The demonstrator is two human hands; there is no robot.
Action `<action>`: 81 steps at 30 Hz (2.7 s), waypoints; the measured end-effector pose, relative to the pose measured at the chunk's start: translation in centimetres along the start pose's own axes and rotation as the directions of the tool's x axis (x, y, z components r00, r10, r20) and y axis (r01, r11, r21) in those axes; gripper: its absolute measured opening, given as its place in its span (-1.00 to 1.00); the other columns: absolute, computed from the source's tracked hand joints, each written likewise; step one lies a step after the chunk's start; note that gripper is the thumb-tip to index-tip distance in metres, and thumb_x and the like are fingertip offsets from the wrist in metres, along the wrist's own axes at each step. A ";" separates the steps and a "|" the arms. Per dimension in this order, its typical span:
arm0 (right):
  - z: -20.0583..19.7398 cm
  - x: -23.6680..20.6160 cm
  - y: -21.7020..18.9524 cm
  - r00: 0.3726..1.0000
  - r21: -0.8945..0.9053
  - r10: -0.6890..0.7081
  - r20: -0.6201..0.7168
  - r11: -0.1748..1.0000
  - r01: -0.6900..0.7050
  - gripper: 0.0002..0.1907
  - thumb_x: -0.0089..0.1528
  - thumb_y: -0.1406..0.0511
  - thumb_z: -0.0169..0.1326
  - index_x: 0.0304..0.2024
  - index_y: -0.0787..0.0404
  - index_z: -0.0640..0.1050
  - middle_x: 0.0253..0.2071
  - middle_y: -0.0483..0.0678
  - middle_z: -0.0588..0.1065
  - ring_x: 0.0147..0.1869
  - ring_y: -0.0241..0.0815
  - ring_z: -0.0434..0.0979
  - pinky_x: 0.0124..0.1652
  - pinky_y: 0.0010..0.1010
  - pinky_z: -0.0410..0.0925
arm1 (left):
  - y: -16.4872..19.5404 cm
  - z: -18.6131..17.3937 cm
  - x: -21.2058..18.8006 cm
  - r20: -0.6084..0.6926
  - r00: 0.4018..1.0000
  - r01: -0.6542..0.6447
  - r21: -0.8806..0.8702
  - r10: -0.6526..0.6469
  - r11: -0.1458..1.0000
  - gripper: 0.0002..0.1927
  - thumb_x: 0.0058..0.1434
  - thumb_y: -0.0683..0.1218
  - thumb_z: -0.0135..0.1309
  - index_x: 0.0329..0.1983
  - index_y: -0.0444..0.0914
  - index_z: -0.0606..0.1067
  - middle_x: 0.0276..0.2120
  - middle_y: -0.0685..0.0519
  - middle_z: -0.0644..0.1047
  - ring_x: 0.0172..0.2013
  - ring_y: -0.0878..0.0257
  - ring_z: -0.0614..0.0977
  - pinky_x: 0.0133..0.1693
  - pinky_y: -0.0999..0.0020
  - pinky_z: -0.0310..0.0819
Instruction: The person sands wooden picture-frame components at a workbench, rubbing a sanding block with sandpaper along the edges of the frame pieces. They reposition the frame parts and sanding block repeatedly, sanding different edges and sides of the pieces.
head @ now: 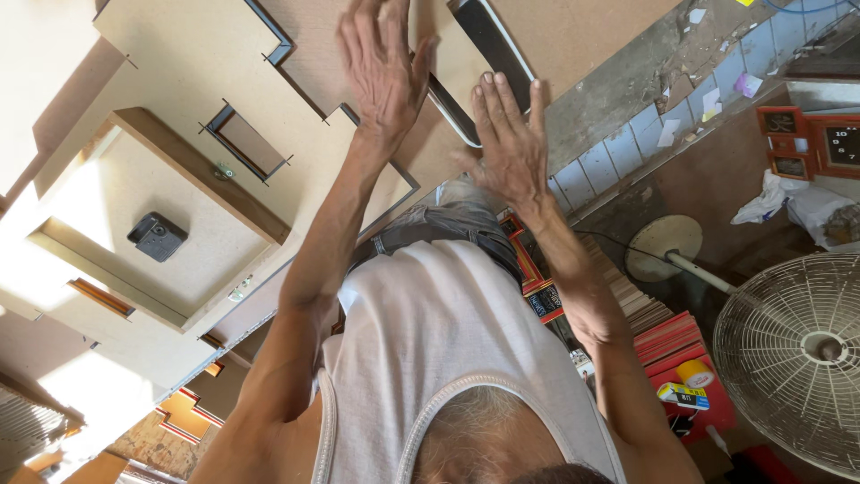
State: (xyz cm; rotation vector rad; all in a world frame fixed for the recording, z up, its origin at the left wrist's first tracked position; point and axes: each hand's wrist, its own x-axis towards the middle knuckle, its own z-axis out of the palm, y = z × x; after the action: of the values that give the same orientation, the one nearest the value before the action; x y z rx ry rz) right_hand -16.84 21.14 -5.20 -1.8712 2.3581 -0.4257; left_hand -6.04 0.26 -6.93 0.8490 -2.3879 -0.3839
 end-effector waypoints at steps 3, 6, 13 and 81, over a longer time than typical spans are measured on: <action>-0.6 0.5 -0.8 0.994 -0.025 0.009 0.111 1.000 -0.007 -0.02 0.36 -0.30 -0.18 0.44 0.38 0.27 0.51 0.22 0.13 0.60 0.13 0.04 0.42 0.41 -0.26 | 1.7 -0.2 -1.4 0.140 0.979 -0.160 0.086 0.147 0.983 -0.37 0.44 -0.01 0.12 0.52 -0.12 0.20 0.43 -0.13 0.26 0.49 -0.03 0.19 0.52 -0.07 -0.03; -1.1 1.3 -1.2 0.974 0.000 0.049 0.223 0.999 -0.051 -0.03 0.29 -0.27 0.00 0.41 0.34 0.26 0.47 0.20 0.15 0.58 0.12 0.03 0.39 0.48 -0.28 | 3.7 -0.1 -2.2 0.282 0.758 -0.552 -0.202 0.588 0.809 -0.32 0.62 0.28 -0.17 0.60 -0.19 0.14 0.55 -0.04 0.15 0.56 0.12 0.06 0.58 0.07 -0.23; -2.8 -1.0 -2.0 0.997 -0.065 0.041 0.068 0.997 -0.037 -0.02 0.25 -0.11 0.23 0.49 0.30 0.21 0.53 0.14 0.15 0.63 0.00 0.04 0.40 0.47 -0.23 | 2.9 -2.5 -1.6 0.520 0.706 -0.419 -0.243 0.482 0.875 0.08 0.30 0.59 -0.49 0.56 -0.29 0.13 0.53 -0.13 0.09 0.51 0.11 -0.01 0.48 0.10 -0.33; 0.9 -2.2 6.8 0.790 0.798 0.612 -0.017 0.485 -0.359 -0.88 0.05 0.48 0.35 -0.37 0.46 0.70 0.39 0.23 0.34 0.42 0.05 0.36 0.20 -0.27 0.38 | 4.8 0.5 -2.1 0.368 0.821 -0.395 -0.184 0.436 0.900 0.09 0.29 0.51 -0.24 0.50 -0.47 0.09 0.50 -0.26 0.07 0.50 -0.05 0.02 0.46 -0.08 -0.37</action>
State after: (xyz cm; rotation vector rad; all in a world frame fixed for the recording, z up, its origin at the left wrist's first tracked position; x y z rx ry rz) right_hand -22.46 24.51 -8.15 -0.7102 2.1590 -1.4407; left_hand -7.34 5.32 -6.10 0.1862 -2.8122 -0.5328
